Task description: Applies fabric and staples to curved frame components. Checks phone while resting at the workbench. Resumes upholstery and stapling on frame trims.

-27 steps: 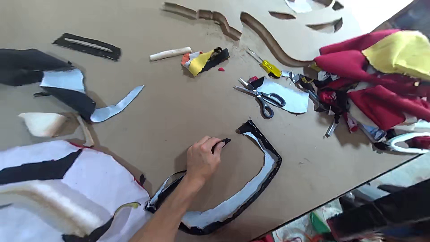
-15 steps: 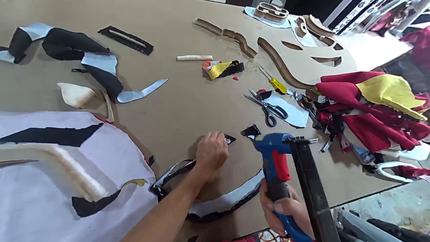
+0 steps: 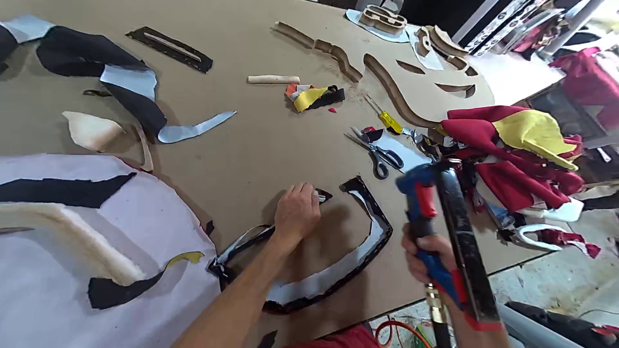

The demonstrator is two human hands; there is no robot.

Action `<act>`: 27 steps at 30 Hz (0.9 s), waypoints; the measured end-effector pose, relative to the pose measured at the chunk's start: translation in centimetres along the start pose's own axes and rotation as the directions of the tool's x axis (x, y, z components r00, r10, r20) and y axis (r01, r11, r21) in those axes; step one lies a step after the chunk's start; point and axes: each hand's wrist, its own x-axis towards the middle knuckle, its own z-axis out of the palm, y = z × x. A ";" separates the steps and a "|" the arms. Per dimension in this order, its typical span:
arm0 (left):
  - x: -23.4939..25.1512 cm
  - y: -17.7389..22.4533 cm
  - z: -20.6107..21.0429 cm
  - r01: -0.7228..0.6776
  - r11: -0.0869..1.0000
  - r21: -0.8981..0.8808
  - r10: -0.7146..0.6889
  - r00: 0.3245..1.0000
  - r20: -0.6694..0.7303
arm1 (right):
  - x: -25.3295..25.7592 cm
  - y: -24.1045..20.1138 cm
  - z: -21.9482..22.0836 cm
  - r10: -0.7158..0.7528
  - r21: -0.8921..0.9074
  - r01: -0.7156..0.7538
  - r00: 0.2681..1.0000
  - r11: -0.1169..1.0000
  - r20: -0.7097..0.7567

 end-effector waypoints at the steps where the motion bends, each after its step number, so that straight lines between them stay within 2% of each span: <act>1: 0.0 -0.1 -0.1 -0.005 0.998 -0.066 0.003 1.000 -0.021 | -1.1 -0.1 -2.0 -0.026 -0.022 0.024 0.994 0.999 -0.102; 3: -0.4 -0.4 -0.2 -0.024 0.995 -0.099 0.014 0.995 -0.100 | -2.8 0.3 -5.7 -0.101 -0.115 0.064 0.931 0.991 -0.351; 4: -0.6 -0.3 -0.3 -0.030 0.998 -0.063 0.022 0.992 -0.122 | -3.2 0.5 -6.7 -0.149 -0.208 0.049 0.854 0.977 -0.498; 6: -1.2 0.7 -0.4 -0.009 0.998 0.057 0.013 0.997 -0.075 | -2.9 0.4 -8.0 -0.223 -0.397 -0.126 0.658 0.909 -0.719; 7: -1.5 1.3 -0.2 0.004 0.993 0.120 0.003 0.999 -0.052 | -2.4 0.4 -9.2 -0.251 -0.466 -0.227 0.605 0.855 -0.755; 8: -1.8 1.9 0.2 0.008 0.986 0.167 -0.001 0.999 -0.045 | -1.9 0.4 -10.8 -0.273 -0.521 -0.304 0.588 0.798 -0.761; 10: -1.9 3.5 0.8 -0.002 0.976 0.218 0.013 0.999 -0.051 | -1.0 0.3 -13.6 -0.311 -0.641 -0.434 0.616 0.633 -0.724; 13: 0.5 7.3 1.0 0.010 0.985 0.170 -0.018 0.999 0.045 | -0.7 -0.8 -14.8 -0.401 -0.795 -0.535 0.686 0.287 -0.607; 14: 1.7 8.4 1.4 0.013 0.987 0.157 -0.024 0.997 0.072 | -0.8 -1.3 -14.7 -0.470 -0.844 -0.499 0.708 0.197 -0.528; 16: 3.9 9.9 2.6 0.009 0.985 0.173 -0.031 0.991 0.127 | -0.9 -2.5 -13.3 -0.618 -0.934 -0.339 0.713 0.109 -0.331; 18: 5.1 10.3 4.1 0.010 0.981 0.196 -0.047 0.982 0.184 | 0.1 -3.5 -10.2 -0.648 -0.980 -0.185 0.738 0.076 -0.189; 19: 5.4 10.1 4.6 0.005 0.982 0.191 -0.039 0.984 0.173 | 1.1 -3.8 -8.5 -0.595 -0.989 -0.116 0.791 0.087 -0.145; 21: 5.6 9.3 5.5 -0.041 0.985 0.170 0.024 0.995 0.100 | 3.9 -3.7 -5.1 -0.389 -0.990 -0.040 0.917 0.134 -0.089; 22: 5.6 8.7 5.8 -0.076 0.985 0.157 0.068 0.996 0.054 | 5.7 -3.2 -3.8 -0.317 -0.988 -0.013 0.946 0.155 -0.062; 24: 5.9 8.3 5.8 -0.095 0.991 0.095 0.091 0.995 0.040 | 9.4 -1.5 -2.2 -0.286 -0.986 0.015 0.958 0.168 -0.034; 27: 7.2 9.1 4.0 0.086 0.996 -0.035 -0.076 0.974 0.212 | 13.4 -0.2 -0.9 -0.383 -0.980 0.060 0.924 0.190 -0.018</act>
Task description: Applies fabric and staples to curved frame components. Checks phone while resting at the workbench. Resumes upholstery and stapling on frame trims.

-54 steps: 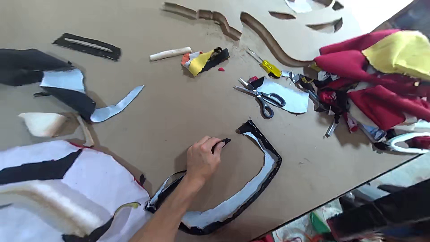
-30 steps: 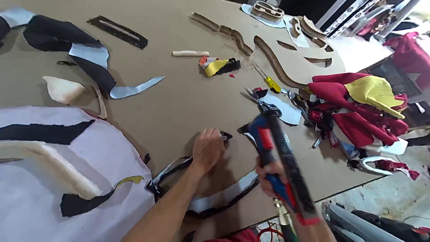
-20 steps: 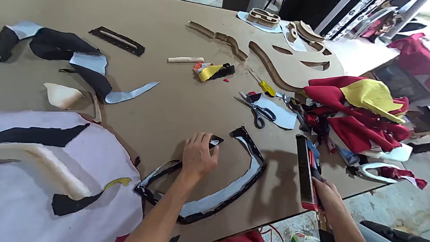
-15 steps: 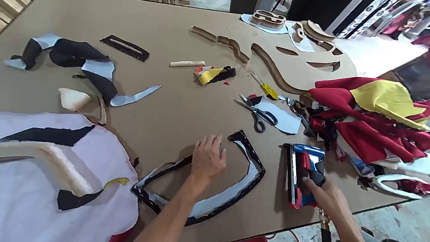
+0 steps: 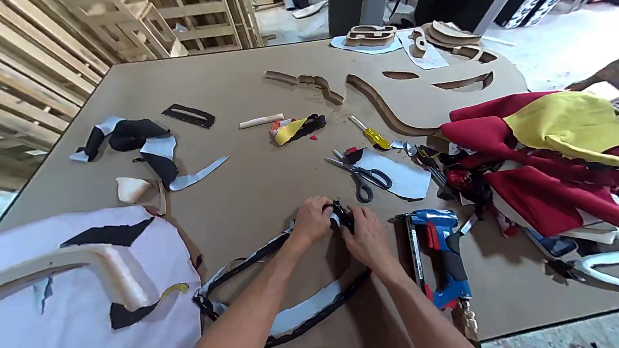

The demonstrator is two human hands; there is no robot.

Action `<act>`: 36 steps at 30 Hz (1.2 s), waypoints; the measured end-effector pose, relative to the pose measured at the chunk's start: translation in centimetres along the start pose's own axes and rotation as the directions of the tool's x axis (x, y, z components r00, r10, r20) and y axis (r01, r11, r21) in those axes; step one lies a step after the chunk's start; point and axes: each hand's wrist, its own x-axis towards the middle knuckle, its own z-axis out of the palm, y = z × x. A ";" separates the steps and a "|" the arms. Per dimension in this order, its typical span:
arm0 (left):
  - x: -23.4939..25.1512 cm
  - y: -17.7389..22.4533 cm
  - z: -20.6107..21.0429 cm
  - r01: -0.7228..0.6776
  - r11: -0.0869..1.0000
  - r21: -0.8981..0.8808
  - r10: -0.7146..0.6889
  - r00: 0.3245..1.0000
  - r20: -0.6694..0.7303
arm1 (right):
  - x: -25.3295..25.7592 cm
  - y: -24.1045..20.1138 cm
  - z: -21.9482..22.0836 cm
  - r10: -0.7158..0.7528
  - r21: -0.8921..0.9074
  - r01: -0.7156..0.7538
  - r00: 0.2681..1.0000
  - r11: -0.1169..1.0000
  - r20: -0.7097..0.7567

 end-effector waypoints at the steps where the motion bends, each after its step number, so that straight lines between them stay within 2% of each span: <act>1: 0.3 0.1 -0.5 0.036 0.999 -0.034 -0.035 0.999 0.032 | 0.8 -0.3 0.3 -0.003 0.021 0.004 1.000 1.000 -0.019; 6: 0.7 0.6 -2.2 0.176 0.977 -0.123 -0.166 0.982 0.088 | 2.4 -1.3 0.9 -0.071 0.146 0.077 0.996 0.986 -0.047; 10: -0.1 -0.5 -2.6 0.225 0.921 -0.317 -0.205 0.974 0.095 | 1.7 -1.2 2.6 -0.125 0.151 0.151 0.978 0.977 -0.167; 12: -0.5 -0.7 -3.0 0.199 0.931 -0.305 -0.166 0.977 0.130 | 0.6 -1.3 3.4 -0.128 0.105 0.148 0.976 0.983 -0.179; 15: -1.0 -0.5 -3.4 0.187 0.963 -0.196 -0.140 0.963 0.230 | -1.2 -1.3 4.8 -0.151 0.051 0.165 0.967 0.985 -0.207; 18: -0.5 -0.1 -3.4 0.252 0.952 -0.175 -0.201 0.944 0.263 | -2.2 -1.1 6.2 -0.201 0.049 0.233 0.914 0.971 -0.353; 22: -0.2 0.1 -3.7 0.232 0.950 -0.209 -0.172 0.948 0.268 | -1.3 -1.9 7.4 -0.189 -0.104 0.158 0.854 0.982 -0.485; 24: -0.4 -0.1 -4.7 0.149 0.934 -0.325 -0.078 0.972 0.220 | -0.3 -2.5 6.0 -0.165 -0.062 0.156 0.831 0.986 -0.531; 26: -0.9 -0.6 -6.6 -0.027 0.884 -0.467 0.089 0.990 0.111 | 0.6 -3.2 3.1 -0.207 -0.028 0.226 0.826 0.974 -0.525; 27: -0.9 -0.7 -8.1 -0.118 0.883 -0.453 0.162 0.985 0.059 | 1.4 -3.7 1.3 -0.242 -0.024 0.269 0.820 0.963 -0.520; 29: -0.8 -0.7 -11.1 -0.267 0.929 -0.254 0.265 0.963 -0.045 | 2.9 -5.5 -2.7 -0.295 -0.040 0.319 0.810 0.947 -0.507; 31: -0.7 -0.5 -13.4 -0.321 0.945 -0.066 0.312 0.942 -0.122 | 3.9 -8.3 -6.5 -0.333 -0.063 0.346 0.817 0.936 -0.471; 33: -1.1 -0.3 -14.9 -0.351 0.936 0.013 0.344 0.910 -0.231 | 4.8 -11.3 -9.5 -0.390 -0.076 0.396 0.822 0.915 -0.416; 36: -2.5 0.0 -16.5 -0.362 0.930 0.067 0.357 0.843 -0.402 | 6.7 -15.1 -11.2 -0.555 -0.123 0.547 0.766 0.828 -0.324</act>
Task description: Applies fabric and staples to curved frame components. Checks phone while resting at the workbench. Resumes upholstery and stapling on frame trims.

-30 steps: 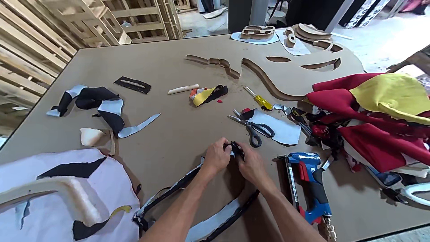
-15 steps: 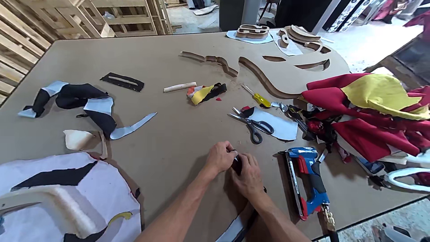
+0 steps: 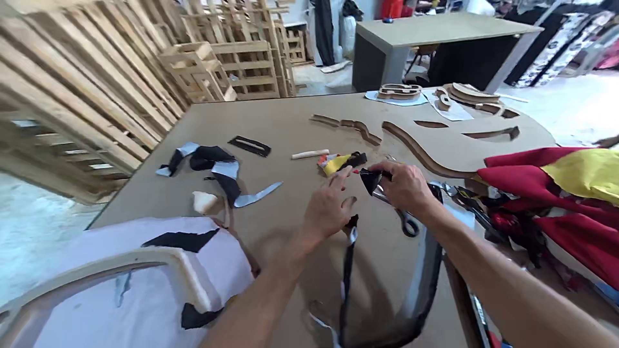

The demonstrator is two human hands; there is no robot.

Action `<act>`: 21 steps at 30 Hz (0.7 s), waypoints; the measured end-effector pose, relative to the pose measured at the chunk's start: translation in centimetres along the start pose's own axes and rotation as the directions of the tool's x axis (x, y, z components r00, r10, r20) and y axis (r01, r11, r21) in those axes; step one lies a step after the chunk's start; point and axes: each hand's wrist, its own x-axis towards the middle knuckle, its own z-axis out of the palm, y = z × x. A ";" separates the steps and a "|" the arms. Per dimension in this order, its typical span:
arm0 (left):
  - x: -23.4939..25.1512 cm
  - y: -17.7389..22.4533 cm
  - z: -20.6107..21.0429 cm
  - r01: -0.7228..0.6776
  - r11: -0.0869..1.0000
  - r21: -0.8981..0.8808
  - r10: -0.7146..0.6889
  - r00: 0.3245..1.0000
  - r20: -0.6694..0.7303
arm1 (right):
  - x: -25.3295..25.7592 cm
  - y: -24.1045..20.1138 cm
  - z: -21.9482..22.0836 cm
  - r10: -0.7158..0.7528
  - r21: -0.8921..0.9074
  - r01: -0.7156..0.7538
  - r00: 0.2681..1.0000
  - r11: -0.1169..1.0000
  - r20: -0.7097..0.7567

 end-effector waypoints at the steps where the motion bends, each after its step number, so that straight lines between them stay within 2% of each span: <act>1: -0.5 0.0 -0.4 0.002 1.000 0.027 -0.001 0.999 -0.039 | 1.0 -0.7 0.3 -0.066 0.012 0.065 0.997 0.998 0.039; 4: -3.1 -1.2 -0.6 0.002 0.989 0.146 0.026 0.981 -0.193 | 2.8 -2.9 3.1 -0.256 0.068 0.248 0.955 0.966 0.152; 6: -5.9 -2.7 -0.2 0.062 0.972 0.227 0.014 0.947 -0.320 | 2.9 -4.2 5.8 -0.365 0.147 0.340 0.907 0.929 0.209; 8: -9.2 -4.4 0.4 0.131 0.939 0.319 0.019 0.905 -0.426 | 2.0 -5.4 8.7 -0.400 0.219 0.346 0.867 0.912 0.299; 10: -13.0 -5.7 0.9 0.218 0.898 0.383 -0.016 0.884 -0.467 | 0.4 -6.6 11.9 -0.394 0.263 0.309 0.826 0.914 0.402; 12: -16.9 -6.9 1.5 0.278 0.870 0.408 -0.064 0.882 -0.466 | -1.9 -7.1 15.3 -0.403 0.292 0.292 0.781 0.911 0.477; 15: -21.6 -8.3 2.7 0.288 0.860 0.422 -0.098 0.904 -0.416 | -5.4 -6.9 19.9 -0.419 0.352 0.259 0.740 0.899 0.526; 18: -24.4 -8.7 3.8 0.301 0.869 0.393 -0.187 0.935 -0.303 | -9.0 -5.6 22.8 -0.459 0.393 0.283 0.747 0.875 0.482; 21: -24.8 -7.8 3.9 0.383 0.885 0.265 -0.331 0.918 -0.221 | -11.0 -4.4 23.6 -0.474 0.376 0.325 0.768 0.868 0.431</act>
